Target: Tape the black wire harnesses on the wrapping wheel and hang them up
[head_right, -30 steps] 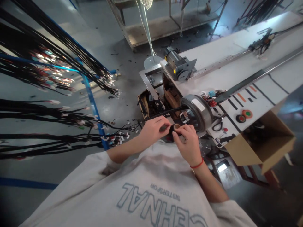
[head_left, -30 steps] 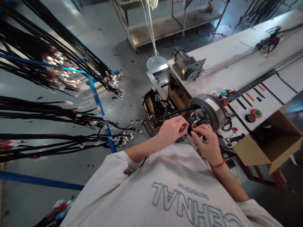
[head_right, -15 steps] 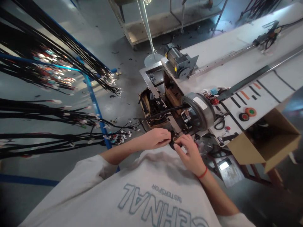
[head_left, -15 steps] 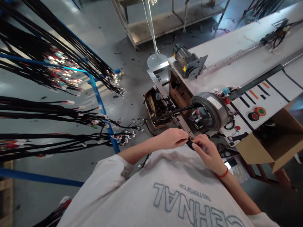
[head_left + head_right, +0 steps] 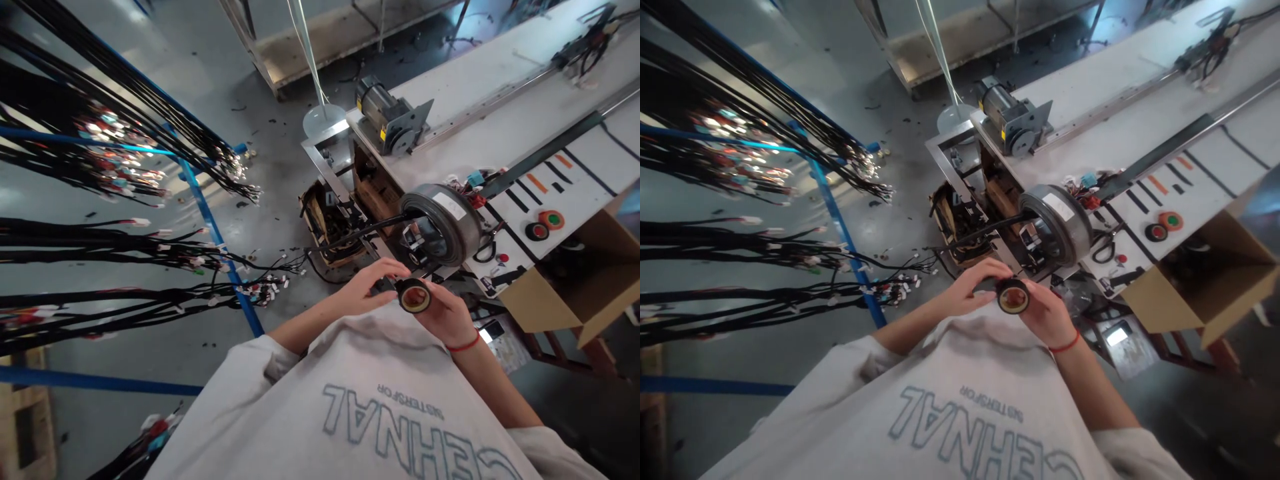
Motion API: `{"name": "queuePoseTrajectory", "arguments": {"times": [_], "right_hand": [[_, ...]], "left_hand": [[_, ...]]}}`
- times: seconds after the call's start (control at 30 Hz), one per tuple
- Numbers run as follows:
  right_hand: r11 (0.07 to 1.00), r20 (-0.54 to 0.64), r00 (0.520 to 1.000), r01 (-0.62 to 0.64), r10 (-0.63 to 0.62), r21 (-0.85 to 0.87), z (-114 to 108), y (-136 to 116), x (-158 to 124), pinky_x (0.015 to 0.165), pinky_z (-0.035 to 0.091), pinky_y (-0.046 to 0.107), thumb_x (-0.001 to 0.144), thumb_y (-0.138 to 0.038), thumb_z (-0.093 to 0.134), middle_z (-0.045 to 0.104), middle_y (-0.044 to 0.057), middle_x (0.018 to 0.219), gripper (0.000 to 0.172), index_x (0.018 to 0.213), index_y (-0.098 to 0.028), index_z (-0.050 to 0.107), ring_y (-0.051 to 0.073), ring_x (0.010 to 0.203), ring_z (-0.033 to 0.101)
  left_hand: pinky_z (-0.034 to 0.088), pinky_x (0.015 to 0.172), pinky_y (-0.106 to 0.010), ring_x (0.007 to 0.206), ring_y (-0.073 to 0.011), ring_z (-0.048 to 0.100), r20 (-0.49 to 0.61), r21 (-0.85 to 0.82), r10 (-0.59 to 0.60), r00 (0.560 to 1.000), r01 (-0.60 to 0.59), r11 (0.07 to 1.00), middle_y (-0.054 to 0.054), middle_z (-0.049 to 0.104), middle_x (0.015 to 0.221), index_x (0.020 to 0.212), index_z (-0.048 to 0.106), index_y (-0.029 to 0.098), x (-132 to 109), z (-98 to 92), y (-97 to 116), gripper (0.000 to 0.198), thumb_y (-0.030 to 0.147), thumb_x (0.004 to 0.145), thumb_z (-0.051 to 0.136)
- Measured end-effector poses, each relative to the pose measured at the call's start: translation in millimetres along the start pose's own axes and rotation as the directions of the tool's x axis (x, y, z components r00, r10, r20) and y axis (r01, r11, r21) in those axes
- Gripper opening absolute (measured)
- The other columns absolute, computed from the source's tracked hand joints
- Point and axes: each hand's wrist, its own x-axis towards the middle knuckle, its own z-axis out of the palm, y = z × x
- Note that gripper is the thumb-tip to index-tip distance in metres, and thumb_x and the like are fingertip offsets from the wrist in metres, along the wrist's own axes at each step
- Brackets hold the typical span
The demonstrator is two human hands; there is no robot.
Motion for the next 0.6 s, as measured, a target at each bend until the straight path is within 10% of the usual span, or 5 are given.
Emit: {"name": "queuePoseTrajectory", "arguments": {"times": [0.1, 0.17, 0.27, 0.37, 0.6], "right_hand": [[0.993, -0.045, 0.998, 0.036, -0.041, -0.116, -4.0, 5.6, 2.4, 0.078, 0.052, 0.041, 0.079, -0.052, 0.067, 0.070, 0.005, 0.087, 0.031, 0.087, -0.023, 0.070, 0.023, 0.081, 0.063], [0.912, -0.130, 0.951, 0.222, -0.281, -0.344, -7.0, 8.4, 2.9, 0.079, 0.051, 0.042, 0.085, -0.055, 0.058, 0.068, 0.006, 0.091, 0.035, 0.093, -0.023, 0.067, 0.024, 0.084, 0.062], [0.464, -0.006, 0.725, 0.434, -0.688, -0.772, -8.8, 11.1, 1.4, 0.088, 0.048, 0.045, 0.083, -0.052, 0.063, 0.065, 0.009, 0.101, 0.038, 0.107, -0.022, 0.063, 0.026, 0.094, 0.059], [0.136, 0.214, 0.695, 0.412, -0.686, -0.901, -4.1, 15.5, 0.4, 0.093, 0.046, 0.050, 0.085, -0.042, 0.065, 0.065, 0.012, 0.105, 0.039, 0.118, -0.022, 0.059, 0.029, 0.099, 0.058], [0.468, 0.270, 0.845, 0.491, -0.461, -0.735, -3.9, 20.4, 7.5, 0.093, 0.051, 0.040, 0.097, -0.033, 0.049, 0.068, 0.001, 0.084, 0.072, 0.156, -0.018, 0.010, 0.019, 0.089, 0.067]], "left_hand": [[0.051, 0.080, -0.029, 0.086, -0.0163, 0.065, 0.063, 0.245, 0.124, 0.990, -0.136, 0.960, -0.008, 0.069, 0.091, 0.097, 0.063, 0.019, 4.2, -2.3, 2.3, 0.024, 0.040, 0.096, 0.050], [0.051, 0.074, -0.026, 0.078, -0.0146, 0.064, 0.012, 0.369, 0.063, 0.998, -0.063, 0.927, -0.006, 0.069, 0.085, 0.092, 0.062, 0.018, 8.4, -0.8, 3.8, 0.021, 0.035, 0.096, 0.050], [0.050, 0.067, -0.022, 0.070, -0.0123, 0.063, -0.102, 0.421, -0.128, 0.986, 0.160, 0.893, -0.003, 0.068, 0.079, 0.089, 0.061, 0.017, 14.5, 2.8, 5.3, 0.018, 0.031, 0.094, 0.052], [0.048, 0.064, -0.021, 0.066, -0.0112, 0.062, -0.085, 0.393, -0.199, 0.976, 0.216, 0.894, -0.001, 0.067, 0.077, 0.089, 0.060, 0.016, 18.8, 5.1, 4.2, 0.020, 0.034, 0.095, 0.052], [0.048, 0.068, -0.024, 0.071, -0.0134, 0.061, 0.080, 0.505, 0.027, 0.996, -0.064, 0.861, -0.004, 0.065, 0.076, 0.086, 0.059, 0.017, 12.3, 4.3, 3.3, 0.029, 0.037, 0.100, 0.044]]}}
